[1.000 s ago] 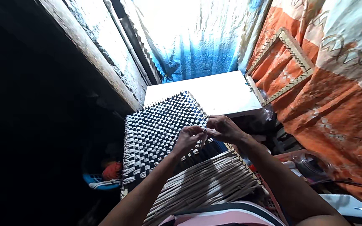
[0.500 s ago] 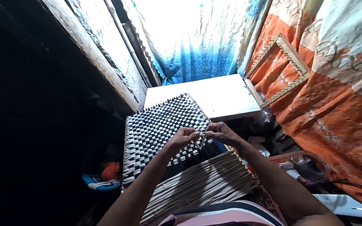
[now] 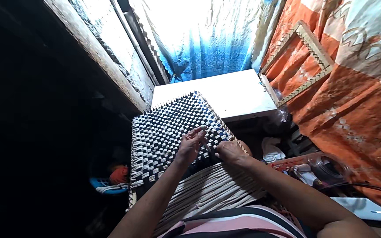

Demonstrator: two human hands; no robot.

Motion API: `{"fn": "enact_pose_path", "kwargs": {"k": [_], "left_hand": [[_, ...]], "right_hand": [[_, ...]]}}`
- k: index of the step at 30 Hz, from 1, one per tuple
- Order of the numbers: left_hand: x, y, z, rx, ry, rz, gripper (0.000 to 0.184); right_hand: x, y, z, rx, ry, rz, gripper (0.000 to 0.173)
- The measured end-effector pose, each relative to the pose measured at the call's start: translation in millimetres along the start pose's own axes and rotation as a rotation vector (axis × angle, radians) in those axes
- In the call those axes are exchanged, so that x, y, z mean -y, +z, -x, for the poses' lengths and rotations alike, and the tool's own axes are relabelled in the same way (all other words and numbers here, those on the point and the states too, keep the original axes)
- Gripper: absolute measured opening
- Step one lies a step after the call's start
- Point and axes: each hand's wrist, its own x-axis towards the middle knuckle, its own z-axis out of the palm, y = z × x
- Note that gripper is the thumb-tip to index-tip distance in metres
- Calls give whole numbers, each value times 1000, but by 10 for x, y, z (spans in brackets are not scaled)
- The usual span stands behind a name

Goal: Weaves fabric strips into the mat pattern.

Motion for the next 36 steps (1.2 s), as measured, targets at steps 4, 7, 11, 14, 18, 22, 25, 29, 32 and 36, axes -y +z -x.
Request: {"fn": "enact_pose_path", "kwargs": {"k": [4, 7, 11, 14, 18, 22, 25, 29, 32, 36], "left_hand": [[62, -82, -16, 23, 71, -48, 21], [119, -141, -27, 163, 133, -297, 19], [361, -147, 4, 320, 106, -916, 24], [550, -58, 80, 337, 83, -1167, 26], [605, 61, 172, 288, 61, -1193, 25], [756, -19, 204, 203, 191, -1000, 23], [725, -17, 224, 208, 119, -953, 27], [739, -12, 200, 218, 81, -937, 28], [756, -31, 199, 222, 81, -916, 28], [836, -66, 199, 208, 201, -878, 26]], "right_hand": [[-36, 34, -18, 82, -23, 0, 28], [-113, -37, -65, 105, 72, -152, 31], [-315, -38, -160, 132, 134, -373, 36], [-330, -30, -176, 147, 150, -428, 33], [-389, 23, -197, 135, 100, -490, 31], [-483, 7, -154, 136, -51, -433, 30], [-415, 36, -81, 102, -25, -228, 27], [-283, 47, 26, 11, 79, -191, 27], [-215, 30, 50, 3, 148, -265, 31], [-192, 25, 49, -48, 206, -372, 29]]}}
